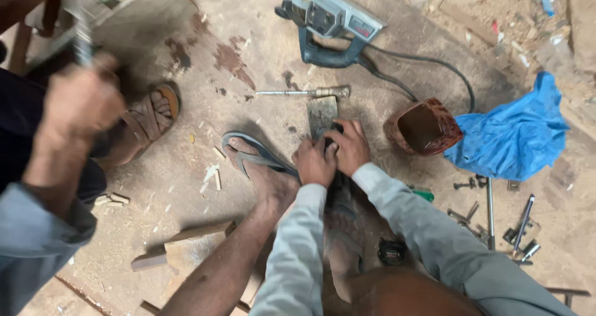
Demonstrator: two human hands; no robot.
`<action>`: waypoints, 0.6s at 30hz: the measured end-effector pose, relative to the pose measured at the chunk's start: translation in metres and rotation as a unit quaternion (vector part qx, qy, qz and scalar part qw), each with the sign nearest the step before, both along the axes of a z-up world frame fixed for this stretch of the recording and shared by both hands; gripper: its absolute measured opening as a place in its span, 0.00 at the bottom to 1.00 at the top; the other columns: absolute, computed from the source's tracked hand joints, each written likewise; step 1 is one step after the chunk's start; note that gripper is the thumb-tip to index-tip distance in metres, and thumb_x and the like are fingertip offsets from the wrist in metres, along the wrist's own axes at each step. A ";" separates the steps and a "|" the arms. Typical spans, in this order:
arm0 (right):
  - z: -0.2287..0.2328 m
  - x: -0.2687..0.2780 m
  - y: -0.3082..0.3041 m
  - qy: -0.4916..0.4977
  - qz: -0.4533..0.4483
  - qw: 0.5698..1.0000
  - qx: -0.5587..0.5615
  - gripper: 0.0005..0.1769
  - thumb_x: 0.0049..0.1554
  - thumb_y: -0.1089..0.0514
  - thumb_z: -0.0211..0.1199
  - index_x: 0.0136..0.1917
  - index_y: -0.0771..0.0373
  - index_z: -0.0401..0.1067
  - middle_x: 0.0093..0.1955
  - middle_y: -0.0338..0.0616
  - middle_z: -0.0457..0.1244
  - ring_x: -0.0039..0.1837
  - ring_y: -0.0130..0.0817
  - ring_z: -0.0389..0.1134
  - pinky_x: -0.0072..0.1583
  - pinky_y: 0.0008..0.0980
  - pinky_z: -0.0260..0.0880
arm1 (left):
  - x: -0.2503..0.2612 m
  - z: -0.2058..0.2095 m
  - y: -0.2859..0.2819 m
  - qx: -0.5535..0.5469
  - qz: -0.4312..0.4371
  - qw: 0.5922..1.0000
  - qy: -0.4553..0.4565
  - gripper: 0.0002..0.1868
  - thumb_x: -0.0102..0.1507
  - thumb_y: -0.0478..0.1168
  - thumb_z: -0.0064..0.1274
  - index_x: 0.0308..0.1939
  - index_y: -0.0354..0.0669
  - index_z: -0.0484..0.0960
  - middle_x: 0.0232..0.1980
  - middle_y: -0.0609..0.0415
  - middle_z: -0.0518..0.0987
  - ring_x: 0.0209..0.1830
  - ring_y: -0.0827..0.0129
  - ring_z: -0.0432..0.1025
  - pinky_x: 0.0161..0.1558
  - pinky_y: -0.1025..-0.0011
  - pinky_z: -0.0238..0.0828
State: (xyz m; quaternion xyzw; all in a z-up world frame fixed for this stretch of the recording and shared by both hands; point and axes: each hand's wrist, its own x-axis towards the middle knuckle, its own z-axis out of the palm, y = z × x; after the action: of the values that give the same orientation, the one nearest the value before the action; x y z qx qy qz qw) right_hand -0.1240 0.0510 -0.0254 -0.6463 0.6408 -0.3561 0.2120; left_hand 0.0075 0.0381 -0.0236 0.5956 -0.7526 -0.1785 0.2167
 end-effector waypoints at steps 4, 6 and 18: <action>0.003 0.004 -0.019 0.006 -0.013 1.000 0.012 0.20 0.48 0.66 0.62 0.54 0.57 0.78 0.67 0.56 0.62 0.68 0.58 0.60 0.66 0.47 0.64 | 0.001 0.010 -0.015 0.132 0.012 0.991 -0.010 0.20 0.65 0.50 0.53 0.56 0.44 0.82 0.52 0.39 0.76 0.52 0.44 0.71 0.54 0.48 0.64; 0.004 0.003 0.027 0.031 0.011 0.999 0.030 0.21 0.45 0.65 0.63 0.54 0.57 0.78 0.66 0.55 0.62 0.68 0.58 0.60 0.66 0.49 0.63 | 0.004 0.014 0.040 0.039 0.024 0.999 0.018 0.21 0.61 0.48 0.58 0.55 0.44 0.84 0.51 0.39 0.77 0.53 0.43 0.70 0.52 0.47 0.62; 0.012 0.005 -0.026 0.029 -0.019 0.999 -0.034 0.19 0.48 0.67 0.61 0.53 0.56 0.78 0.66 0.54 0.64 0.65 0.58 0.62 0.65 0.47 0.65 | -0.006 0.023 -0.025 0.107 0.027 0.994 0.010 0.18 0.62 0.50 0.57 0.51 0.46 0.86 0.47 0.42 0.78 0.52 0.48 0.71 0.55 0.49 0.59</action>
State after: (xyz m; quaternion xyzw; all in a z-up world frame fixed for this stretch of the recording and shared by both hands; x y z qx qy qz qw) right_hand -0.1191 0.0254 -0.0137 -0.6512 0.6460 -0.3627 0.1645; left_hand 0.0013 0.0133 -0.0010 0.6335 -0.7108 -0.2581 0.1640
